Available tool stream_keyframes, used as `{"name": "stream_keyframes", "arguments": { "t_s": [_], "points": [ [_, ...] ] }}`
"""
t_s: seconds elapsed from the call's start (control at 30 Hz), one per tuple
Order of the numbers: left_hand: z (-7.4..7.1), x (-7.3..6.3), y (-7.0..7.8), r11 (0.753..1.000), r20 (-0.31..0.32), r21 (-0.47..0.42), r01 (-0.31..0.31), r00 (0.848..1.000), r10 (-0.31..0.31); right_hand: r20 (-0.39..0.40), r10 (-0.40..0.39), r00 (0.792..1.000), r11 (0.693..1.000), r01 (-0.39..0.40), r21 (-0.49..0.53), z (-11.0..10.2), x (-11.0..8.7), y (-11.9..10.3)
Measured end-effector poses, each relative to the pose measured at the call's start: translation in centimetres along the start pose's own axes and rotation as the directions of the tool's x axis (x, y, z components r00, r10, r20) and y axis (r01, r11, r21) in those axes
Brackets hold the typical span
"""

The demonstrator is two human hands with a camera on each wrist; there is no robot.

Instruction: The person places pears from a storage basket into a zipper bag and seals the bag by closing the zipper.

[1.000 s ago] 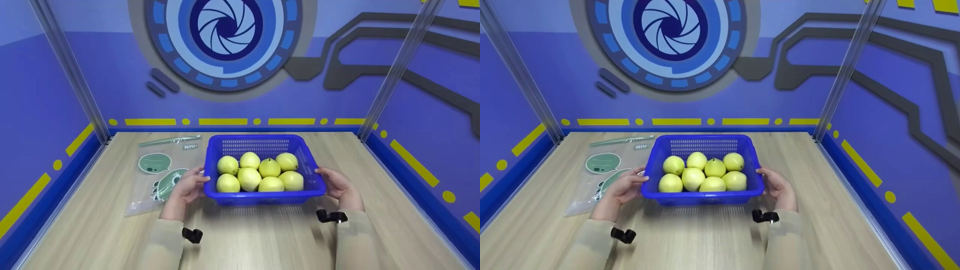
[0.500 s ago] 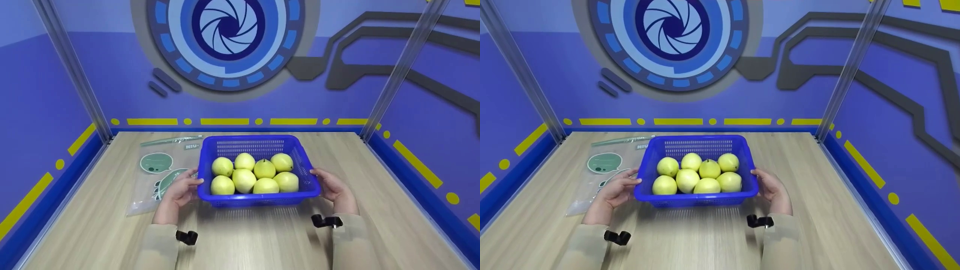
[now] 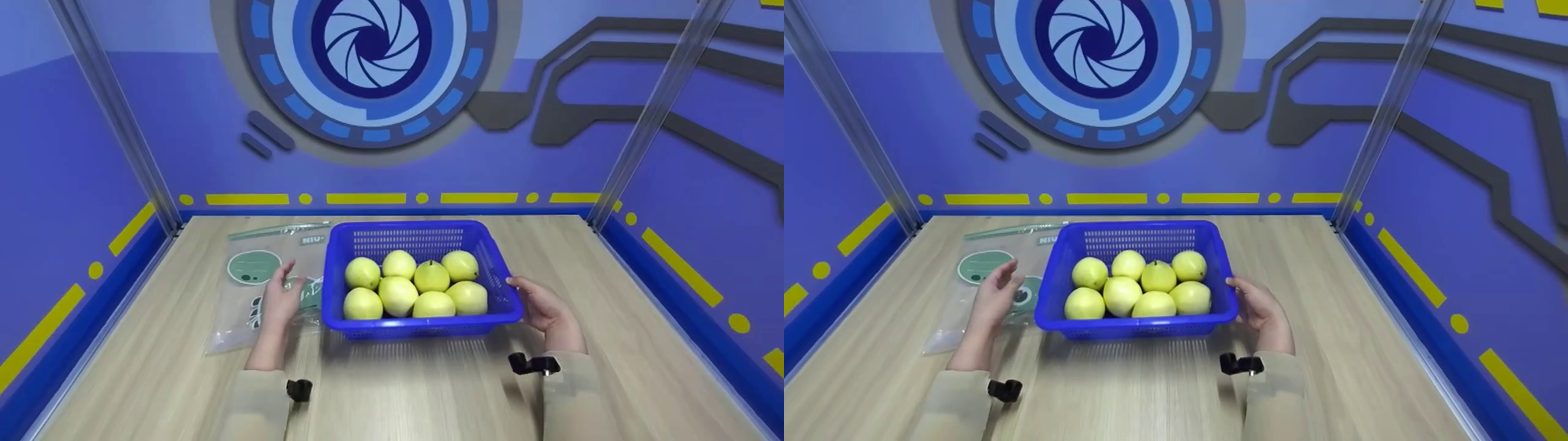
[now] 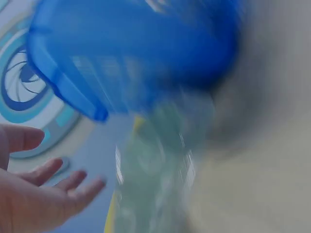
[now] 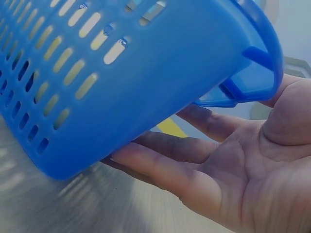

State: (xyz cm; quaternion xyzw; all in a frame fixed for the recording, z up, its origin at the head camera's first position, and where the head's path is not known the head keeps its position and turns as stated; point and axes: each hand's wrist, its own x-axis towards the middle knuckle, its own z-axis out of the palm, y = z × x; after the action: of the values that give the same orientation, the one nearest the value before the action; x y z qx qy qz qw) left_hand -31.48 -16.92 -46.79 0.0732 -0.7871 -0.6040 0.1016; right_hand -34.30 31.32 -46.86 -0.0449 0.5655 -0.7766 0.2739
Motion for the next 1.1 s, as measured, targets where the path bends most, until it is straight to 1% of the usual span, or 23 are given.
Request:
{"name": "stream_keyframes", "arguments": {
  "t_s": [0.03,0.07,0.13,0.17,0.2,0.27,0.33,0.37,0.4,0.47,0.53,0.57,0.67,0.7,0.83,0.93,0.97,1.03,1.07,1.1],
  "points": [
    [-0.2,0.1,-0.4,0.993,0.008,0.115,-0.014,1.000,0.013,-0.007,-0.001,1.000,1.000,0.001,-0.001,0.0,0.0,0.0],
    [-0.4,0.1,-0.7,0.976,0.035,0.215,-0.022,0.999,0.015,-0.012,-0.001,1.000,1.000,0.001,-0.002,0.1,0.0,0.0],
    [-0.7,0.1,-1.3,0.935,0.108,0.353,-0.021,0.994,-0.018,-0.022,-0.001,1.000,1.000,0.001,-0.001,0.1,0.0,0.0],
    [-0.8,0.1,-1.5,0.913,0.131,0.406,-0.024,0.991,-0.032,-0.027,-0.002,1.000,1.000,0.002,-0.004,0.1,0.0,0.0],
    [-0.9,0.0,-1.6,0.886,0.139,0.463,-0.025,0.989,-0.044,-0.031,-0.002,1.000,1.000,0.001,-0.005,0.1,0.1,0.0],
    [-1.1,-0.2,-1.7,0.822,0.130,0.569,0.000,0.987,-0.089,-0.034,-0.003,0.999,1.000,0.003,-0.013,0.1,0.1,0.1],
    [-1.4,-0.6,-1.6,0.756,0.092,0.652,0.055,0.984,-0.151,-0.037,-0.003,0.999,1.000,0.002,-0.023,0.1,0.1,0.1],
    [-1.6,-0.8,-1.5,0.725,0.068,0.683,0.090,0.980,-0.186,-0.041,-0.004,0.999,1.000,0.002,-0.029,0.1,0.1,0.1],
    [-1.8,-0.9,-1.5,0.700,0.044,0.703,0.129,0.974,-0.224,-0.042,-0.003,0.999,0.999,0.002,-0.033,0.2,0.1,0.1],
    [-2.1,-1.3,-1.4,0.668,0.006,0.713,0.210,0.952,-0.306,-0.042,-0.003,0.999,0.999,0.002,-0.037,0.1,0.1,0.2],
    [-2.3,-1.5,-1.3,0.645,-0.031,0.711,0.280,0.929,-0.369,-0.046,-0.003,0.999,0.999,0.001,-0.041,0.1,0.0,0.2],
    [-2.3,-1.7,-1.3,0.638,-0.042,0.708,0.303,0.920,-0.390,-0.045,-0.002,0.999,0.999,0.000,-0.042,0.1,0.1,0.2],
    [-2.4,-2.0,-1.3,0.616,-0.061,0.706,0.349,0.897,-0.438,-0.037,0.000,0.999,0.999,-0.001,-0.045,0.2,0.1,0.3],
    [-2.5,-2.0,-1.4,0.613,-0.059,0.708,0.351,0.894,-0.443,-0.035,-0.002,0.999,0.999,0.000,-0.046,0.2,0.1,0.3],
    [-3.2,-2.2,-1.6,0.613,-0.038,0.716,0.334,0.895,-0.443,-0.034,-0.018,0.999,0.999,0.017,-0.048,0.2,0.1,0.2],
    [-4.4,-2.2,-1.6,0.596,-0.013,0.745,0.300,0.900,-0.436,-0.034,-0.028,0.999,0.998,0.026,-0.051,0.2,0.1,0.2],
    [-4.9,-2.3,-1.6,0.585,-0.003,0.761,0.281,0.903,-0.429,-0.035,-0.028,0.999,0.998,0.026,-0.051,0.1,0.1,0.2],
    [-6.0,-2.4,-1.5,0.568,0.022,0.792,0.226,0.918,-0.397,-0.036,-0.024,0.999,0.999,0.022,-0.048,0.0,0.0,0.2],
    [-6.5,-2.6,-1.5,0.564,0.033,0.800,0.203,0.924,-0.380,-0.038,-0.024,0.999,0.999,0.022,-0.049,0.0,0.0,0.2],
    [-6.9,-2.7,-1.5,0.567,0.040,0.802,0.188,0.930,-0.366,-0.040,-0.023,0.999,0.999,0.021,-0.048,0.0,-0.1,0.1]
  ]
}}
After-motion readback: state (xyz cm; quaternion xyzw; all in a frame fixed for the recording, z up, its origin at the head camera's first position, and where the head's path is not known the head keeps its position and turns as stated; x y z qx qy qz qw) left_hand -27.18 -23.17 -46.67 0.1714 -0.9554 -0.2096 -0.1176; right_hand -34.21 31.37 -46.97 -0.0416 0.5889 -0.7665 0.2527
